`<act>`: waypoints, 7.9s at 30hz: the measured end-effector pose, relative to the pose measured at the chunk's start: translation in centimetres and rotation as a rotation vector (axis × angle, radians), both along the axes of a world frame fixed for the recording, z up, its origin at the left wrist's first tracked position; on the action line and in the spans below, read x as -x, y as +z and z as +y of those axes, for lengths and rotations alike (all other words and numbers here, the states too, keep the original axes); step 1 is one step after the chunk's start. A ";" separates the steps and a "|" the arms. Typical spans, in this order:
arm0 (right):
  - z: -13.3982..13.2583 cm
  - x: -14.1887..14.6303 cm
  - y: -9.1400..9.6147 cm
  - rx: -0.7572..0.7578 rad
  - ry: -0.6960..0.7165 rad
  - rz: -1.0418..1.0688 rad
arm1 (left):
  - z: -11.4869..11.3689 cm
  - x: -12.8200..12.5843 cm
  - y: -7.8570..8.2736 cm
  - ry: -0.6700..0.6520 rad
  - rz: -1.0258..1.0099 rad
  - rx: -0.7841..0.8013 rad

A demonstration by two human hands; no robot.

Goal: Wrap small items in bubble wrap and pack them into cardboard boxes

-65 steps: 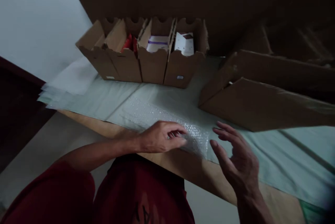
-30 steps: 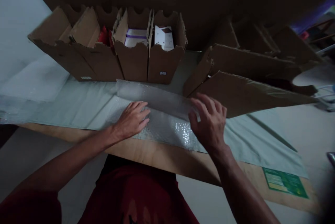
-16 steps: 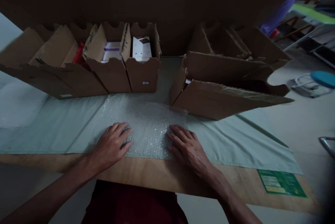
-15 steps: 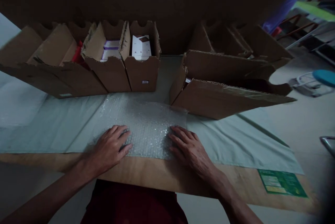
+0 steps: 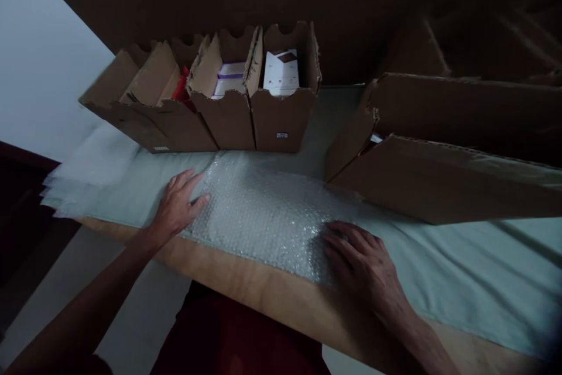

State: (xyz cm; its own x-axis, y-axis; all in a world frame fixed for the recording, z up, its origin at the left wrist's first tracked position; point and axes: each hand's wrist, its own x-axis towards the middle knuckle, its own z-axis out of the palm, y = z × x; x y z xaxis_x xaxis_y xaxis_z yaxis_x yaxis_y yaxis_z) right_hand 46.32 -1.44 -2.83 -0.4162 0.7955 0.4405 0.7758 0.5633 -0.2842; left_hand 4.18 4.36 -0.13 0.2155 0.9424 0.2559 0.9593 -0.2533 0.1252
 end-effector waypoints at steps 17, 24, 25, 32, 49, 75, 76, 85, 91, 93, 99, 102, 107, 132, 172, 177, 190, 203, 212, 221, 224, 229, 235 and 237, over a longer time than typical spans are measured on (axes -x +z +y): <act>0.2 -0.2 0.4 -0.013 0.028 0.059 | -7.6 3.7 -3.1 0.069 0.182 0.078; 0.3 -0.5 1.8 0.048 0.036 0.055 | -5.2 1.6 0.2 0.009 0.007 -0.041; 0.5 -0.3 2.2 0.051 0.031 0.043 | -4.1 0.2 0.7 -0.035 -0.011 -0.048; 2.5 3.5 3.4 0.197 0.062 -0.159 | 2.4 -9.4 -0.1 -0.361 0.034 0.099; 0.5 3.4 1.4 0.296 0.226 -0.073 | -4.1 -6.8 -0.2 -0.310 0.049 0.075; -2.0 -4.4 0.0 0.127 -0.242 -0.201 | -4.7 -0.8 -1.9 -0.128 0.109 0.113; -3.1 -4.8 0.6 0.122 -0.217 -0.169 | -5.4 -0.4 -1.5 -0.124 0.093 0.092; -7.5 -1.9 2.7 0.149 0.180 -0.170 | -9.0 -7.5 1.2 -0.602 -0.066 0.106; -5.7 -1.2 3.5 0.057 0.192 -0.042 | -9.0 -9.5 0.9 -0.618 -0.034 0.076; -5.4 -1.4 5.0 0.139 0.155 0.074 | -8.7 -8.9 1.4 -0.601 -0.047 0.068; -6.0 -3.0 7.2 0.441 0.106 0.229 | -7.0 -6.3 3.9 -0.534 -0.174 0.371; -6.2 -3.0 5.8 0.481 0.162 0.273 | -6.4 -6.5 5.0 -0.522 -0.136 0.524; -5.9 -2.3 4.1 0.676 -0.034 0.395 | -4.4 -6.9 6.7 -0.508 -0.037 0.731; -4.3 0.1 1.8 0.491 -0.611 0.222 | -3.4 -2.5 1.5 0.147 -0.265 0.347; -4.2 5.4 2.0 0.133 0.046 -0.164 | -8.9 -9.2 -0.7 -0.557 0.123 0.211; -6.4 -0.1 0.9 0.133 -0.019 -0.188 | -8.5 -8.2 -0.5 -0.607 0.085 0.161; -6.9 -0.7 3.3 -0.038 0.136 -0.055 | -7.6 -7.1 0.7 -0.558 0.046 -0.156; -12.2 11.1 1.9 0.045 0.217 0.136 | 2.7 -8.2 -0.8 -0.547 0.043 -0.268; -10.2 16.2 2.5 0.302 0.198 0.249 | -6.0 -4.0 2.4 -0.715 -0.035 0.099; -7.4 12.1 5.8 0.589 0.352 0.520 | -9.1 -4.6 -0.8 -0.724 -0.433 0.146; -6.3 9.8 4.6 0.630 0.277 0.521 | -8.2 -5.1 -0.2 -0.604 -0.606 0.202; -4.0 10.6 2.6 0.739 0.035 0.496 | -7.7 -6.4 -0.6 -0.189 -0.754 0.383; -0.1 12.6 1.8 0.722 -0.080 0.516 | -6.0 -7.8 -2.3 0.070 -0.936 0.367; 0.6 12.6 1.1 0.682 -0.099 0.497 | -5.5 -8.1 -2.1 0.077 -0.957 0.367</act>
State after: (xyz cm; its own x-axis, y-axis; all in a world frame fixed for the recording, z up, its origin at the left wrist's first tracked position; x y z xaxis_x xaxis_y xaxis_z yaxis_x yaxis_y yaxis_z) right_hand 33.77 -0.87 -1.68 -0.2157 0.9758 -0.0356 0.5075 0.0809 -0.8578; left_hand 12.29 -1.16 -2.26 0.0076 0.9998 -0.0178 0.4285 0.0128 0.9034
